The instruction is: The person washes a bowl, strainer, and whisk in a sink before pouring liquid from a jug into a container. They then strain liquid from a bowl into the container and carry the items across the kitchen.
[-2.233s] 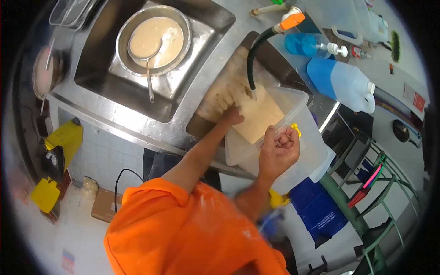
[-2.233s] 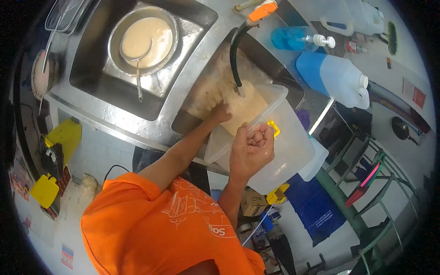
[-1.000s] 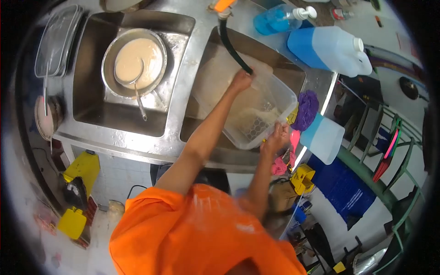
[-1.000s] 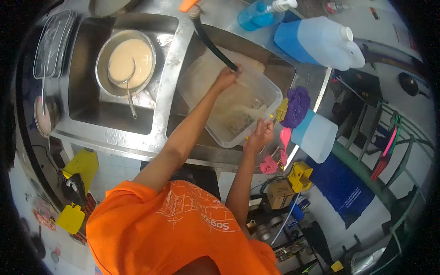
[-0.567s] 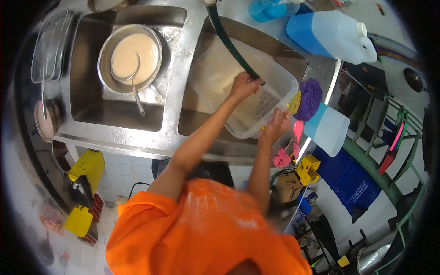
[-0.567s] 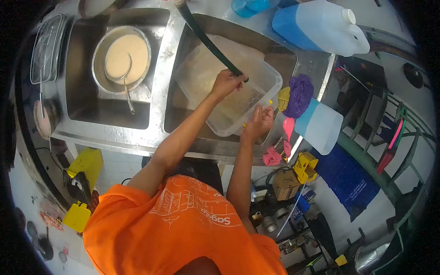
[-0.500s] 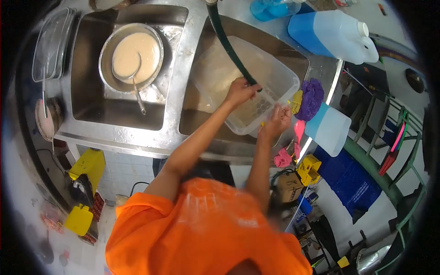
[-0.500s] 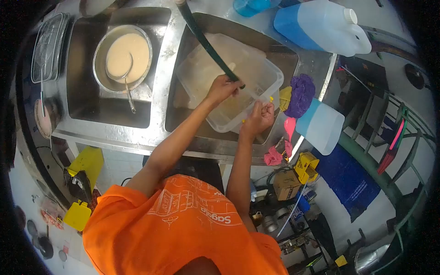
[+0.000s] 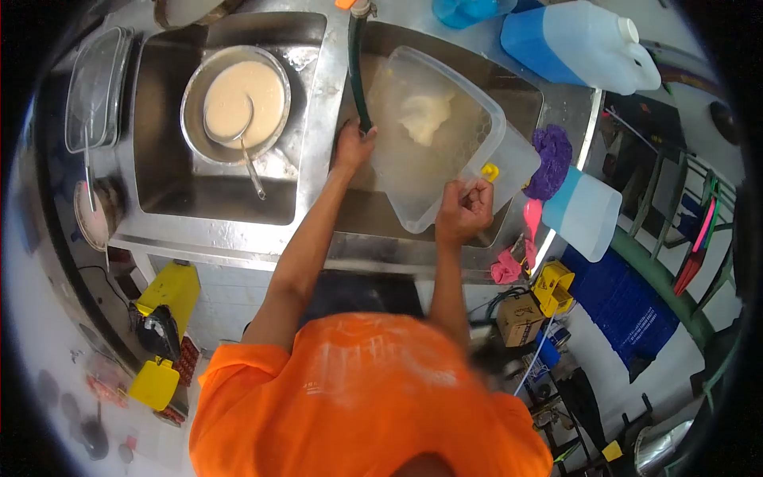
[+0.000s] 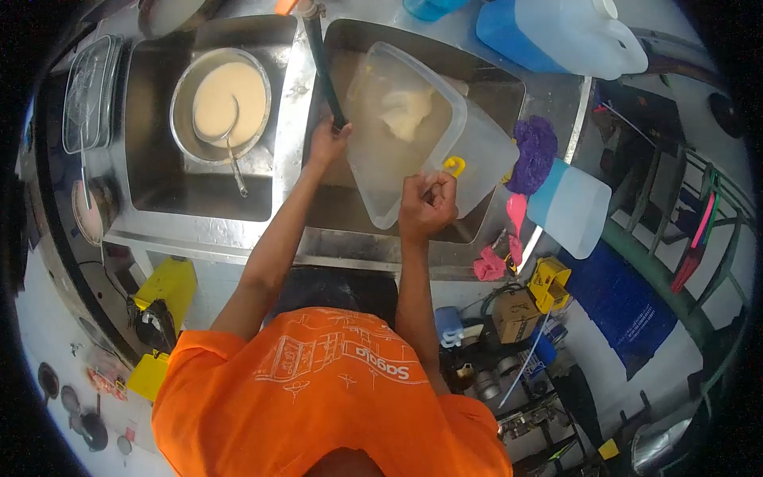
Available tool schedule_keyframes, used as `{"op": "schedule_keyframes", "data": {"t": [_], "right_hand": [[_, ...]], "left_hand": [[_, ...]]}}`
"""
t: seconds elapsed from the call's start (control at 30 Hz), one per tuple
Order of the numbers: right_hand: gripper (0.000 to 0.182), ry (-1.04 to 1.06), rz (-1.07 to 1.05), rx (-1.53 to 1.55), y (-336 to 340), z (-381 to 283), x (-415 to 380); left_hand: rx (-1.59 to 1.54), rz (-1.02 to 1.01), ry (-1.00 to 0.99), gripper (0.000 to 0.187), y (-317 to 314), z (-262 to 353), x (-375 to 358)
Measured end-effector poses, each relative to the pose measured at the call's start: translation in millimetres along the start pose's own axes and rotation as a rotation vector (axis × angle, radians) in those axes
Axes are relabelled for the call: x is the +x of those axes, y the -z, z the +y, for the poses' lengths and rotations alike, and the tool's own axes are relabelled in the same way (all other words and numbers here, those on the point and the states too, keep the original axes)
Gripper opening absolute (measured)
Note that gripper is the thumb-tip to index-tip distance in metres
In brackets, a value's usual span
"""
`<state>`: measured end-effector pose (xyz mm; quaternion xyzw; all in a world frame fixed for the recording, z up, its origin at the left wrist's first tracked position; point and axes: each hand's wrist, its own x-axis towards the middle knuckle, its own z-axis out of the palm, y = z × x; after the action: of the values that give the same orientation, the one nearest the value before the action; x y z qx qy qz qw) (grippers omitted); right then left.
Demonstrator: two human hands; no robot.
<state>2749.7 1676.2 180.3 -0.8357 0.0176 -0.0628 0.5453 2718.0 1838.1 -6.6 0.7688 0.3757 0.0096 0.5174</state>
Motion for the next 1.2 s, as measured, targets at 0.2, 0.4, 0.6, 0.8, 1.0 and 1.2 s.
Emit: {"op": "schedule_keyframes", "data": {"t": [0.2, 0.4, 0.6, 0.8, 1.0, 1.2], "right_hand": [[0.015, 0.072, 0.012, -0.054, 3.1, 2.6, 1.4], [0.014, 0.053, 0.041, 0.044, -1.8, 8.6, 1.0], [0.016, 0.046, -0.003, 0.001, -5.9, 15.1, -8.0], [0.015, -0.036, -0.091, -0.042, -18.0, 32.9, -39.6], [0.014, 0.061, -0.102, -0.062, -20.7, 36.4, -40.2], [0.016, -0.039, 0.091, 0.103, -21.0, 34.5, -47.4]], "left_hand": [[-0.058, -0.418, 0.196, 0.044, 20.0, 42.8, -49.7], [-0.033, -0.147, 0.170, 0.035, 33.2, 25.0, -62.7], [0.066, -0.153, 0.064, 0.040, -7.8, -16.2, -57.6], [-0.096, -0.135, 0.429, 0.066, -60.2, -38.3, -57.6], [-0.462, -0.349, 0.640, 0.069, -38.4, -9.2, -137.5], [0.092, -0.110, 0.324, 0.069, -151.2, -195.7, -17.9]]}}
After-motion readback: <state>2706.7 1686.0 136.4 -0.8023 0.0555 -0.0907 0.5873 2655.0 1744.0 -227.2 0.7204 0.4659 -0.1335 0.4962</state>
